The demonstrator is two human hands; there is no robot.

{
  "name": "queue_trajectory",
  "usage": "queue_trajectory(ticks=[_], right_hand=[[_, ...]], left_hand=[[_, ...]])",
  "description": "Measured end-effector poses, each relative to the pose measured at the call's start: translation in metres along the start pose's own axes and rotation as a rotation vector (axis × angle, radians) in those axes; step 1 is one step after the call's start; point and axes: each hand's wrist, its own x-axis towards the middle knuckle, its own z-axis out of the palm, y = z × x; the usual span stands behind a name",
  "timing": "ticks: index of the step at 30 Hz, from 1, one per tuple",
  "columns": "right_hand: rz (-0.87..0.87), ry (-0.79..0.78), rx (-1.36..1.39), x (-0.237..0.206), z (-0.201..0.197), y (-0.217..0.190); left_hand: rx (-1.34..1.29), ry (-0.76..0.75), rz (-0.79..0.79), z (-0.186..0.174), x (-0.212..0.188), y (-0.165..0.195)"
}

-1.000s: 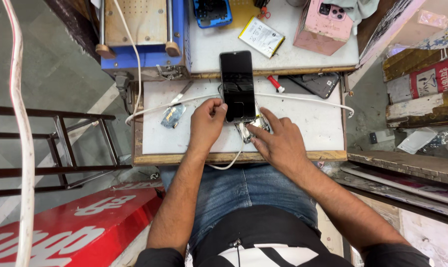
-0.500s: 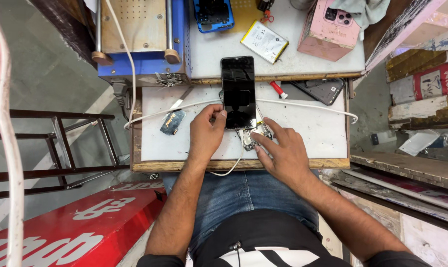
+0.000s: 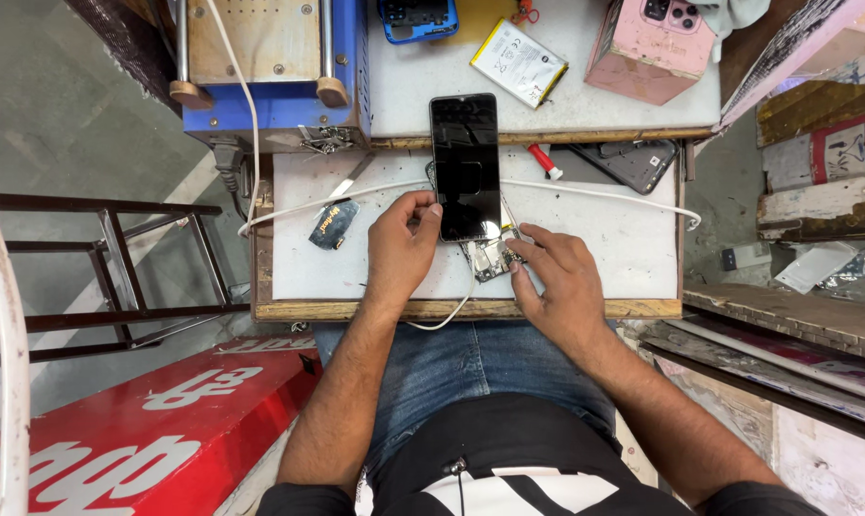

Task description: The person wipes the screen of a disassembled smartphone with a cloth, then uses a screwdriver to remove screws and separate the screen assembly from the chassis. They disconnect and reconnect the display ribbon cable, then reattach the screen and tighten the screws.

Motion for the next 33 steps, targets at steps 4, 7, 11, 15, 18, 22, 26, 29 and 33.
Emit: queue_trajectory(ticks=[4, 7, 11, 15, 18, 22, 26, 29, 33], right_hand=[[0.020, -0.010, 0.011, 0.002, -0.002, -0.002], [0.028, -0.014, 0.016, 0.003, -0.002, -0.002], [0.011, 0.001, 0.002, 0.001, -0.001, 0.000], [0.020, -0.013, -0.018, -0.001, 0.002, 0.003], [0.019, -0.016, -0.027, -0.002, 0.003, 0.006], [0.027, -0.006, -0.021, -0.003, 0.003, 0.005], [0.033, 0.004, -0.003, -0.003, 0.002, 0.005], [0.035, 0.010, 0.007, -0.004, 0.002, 0.005], [0.047, 0.033, 0.022, -0.008, 0.006, 0.010]], left_hand=[[-0.027, 0.003, 0.095, 0.000, 0.003, -0.001], [-0.146, -0.016, 0.004, 0.000, 0.004, -0.001], [-0.225, -0.025, -0.061, 0.000, 0.002, -0.001], [-0.210, -0.013, -0.050, -0.001, 0.001, 0.001], [-0.217, -0.025, -0.047, -0.001, 0.002, 0.002], [-0.199, -0.038, -0.069, -0.001, 0.002, 0.003], [-0.194, -0.040, -0.065, -0.001, 0.001, 0.003], [-0.224, -0.044, -0.070, -0.001, 0.000, 0.002], [-0.211, -0.032, -0.052, -0.001, -0.001, 0.002]])
